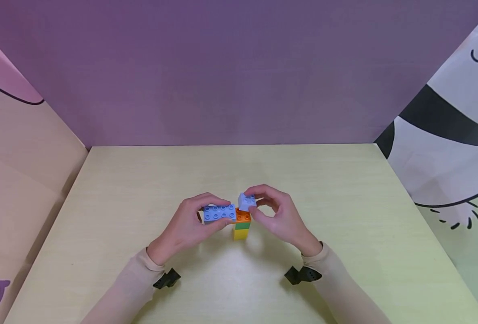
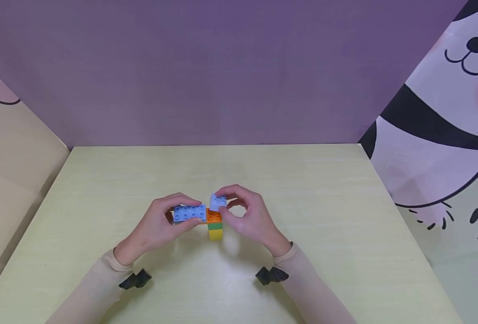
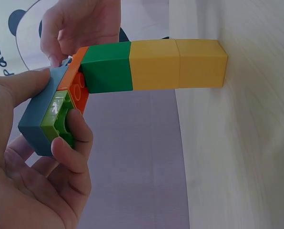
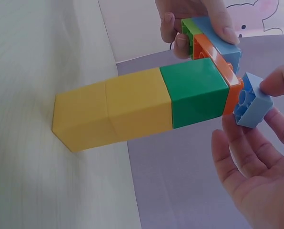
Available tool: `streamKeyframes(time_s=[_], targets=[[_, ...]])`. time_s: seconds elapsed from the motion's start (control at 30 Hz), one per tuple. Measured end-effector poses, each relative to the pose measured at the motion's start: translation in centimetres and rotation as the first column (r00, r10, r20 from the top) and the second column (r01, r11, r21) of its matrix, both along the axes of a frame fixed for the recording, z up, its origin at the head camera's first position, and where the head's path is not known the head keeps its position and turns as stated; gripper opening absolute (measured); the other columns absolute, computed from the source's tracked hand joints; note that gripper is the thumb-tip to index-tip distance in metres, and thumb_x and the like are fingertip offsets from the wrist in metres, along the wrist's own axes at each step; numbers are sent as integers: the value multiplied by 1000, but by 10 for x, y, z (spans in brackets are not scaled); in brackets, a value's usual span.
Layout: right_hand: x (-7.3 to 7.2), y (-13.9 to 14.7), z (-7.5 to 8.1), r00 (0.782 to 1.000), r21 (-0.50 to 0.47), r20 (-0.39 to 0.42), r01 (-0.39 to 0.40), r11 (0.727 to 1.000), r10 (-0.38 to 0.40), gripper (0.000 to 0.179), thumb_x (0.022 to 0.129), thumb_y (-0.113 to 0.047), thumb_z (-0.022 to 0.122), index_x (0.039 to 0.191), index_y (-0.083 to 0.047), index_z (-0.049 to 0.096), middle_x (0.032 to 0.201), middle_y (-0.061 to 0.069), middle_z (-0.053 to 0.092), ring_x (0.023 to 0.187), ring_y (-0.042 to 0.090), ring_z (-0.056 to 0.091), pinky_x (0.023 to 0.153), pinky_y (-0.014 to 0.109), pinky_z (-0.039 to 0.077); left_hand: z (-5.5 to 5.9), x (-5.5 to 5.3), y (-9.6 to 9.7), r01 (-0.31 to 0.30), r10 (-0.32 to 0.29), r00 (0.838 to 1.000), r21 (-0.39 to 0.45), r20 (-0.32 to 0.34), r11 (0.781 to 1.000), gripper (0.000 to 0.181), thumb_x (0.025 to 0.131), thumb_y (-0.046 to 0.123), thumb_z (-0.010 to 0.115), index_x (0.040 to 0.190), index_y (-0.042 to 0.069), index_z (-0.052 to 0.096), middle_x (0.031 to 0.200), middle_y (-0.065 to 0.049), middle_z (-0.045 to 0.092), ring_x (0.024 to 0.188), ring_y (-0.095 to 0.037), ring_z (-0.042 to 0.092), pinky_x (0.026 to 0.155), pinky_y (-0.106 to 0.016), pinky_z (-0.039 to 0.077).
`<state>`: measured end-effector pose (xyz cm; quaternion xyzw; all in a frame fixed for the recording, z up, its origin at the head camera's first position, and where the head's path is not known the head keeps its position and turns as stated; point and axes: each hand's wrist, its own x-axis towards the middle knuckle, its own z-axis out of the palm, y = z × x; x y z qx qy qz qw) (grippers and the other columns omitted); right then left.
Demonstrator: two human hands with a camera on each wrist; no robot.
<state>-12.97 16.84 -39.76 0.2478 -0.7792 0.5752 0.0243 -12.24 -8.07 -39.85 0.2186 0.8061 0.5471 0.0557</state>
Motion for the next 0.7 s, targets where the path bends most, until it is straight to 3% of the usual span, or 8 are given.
streamKeyframes(time_s=[0.33, 0.7], targets=[[5, -2, 1, 998, 30, -43, -49, 998, 50, 32, 86, 1, 71, 114, -14, 67, 112, 3, 69, 103, 16, 63, 86, 33, 57, 0, 0, 0, 2, -2, 1000, 6, -11, 1000, 32, 82, 40, 81, 112, 39, 71, 103, 18, 68, 84, -13, 61, 63, -29, 53], [7, -2, 0, 998, 47, -33, -59, 997, 61, 35, 85, 3, 71, 114, -17, 68, 114, 0, 69, 105, 16, 63, 85, 33, 57, 0, 1, 0, 6, -6, 1000, 13, -8, 1000, 32, 82, 39, 81, 112, 38, 71, 103, 17, 68, 85, -12, 61, 64, -28, 53]])
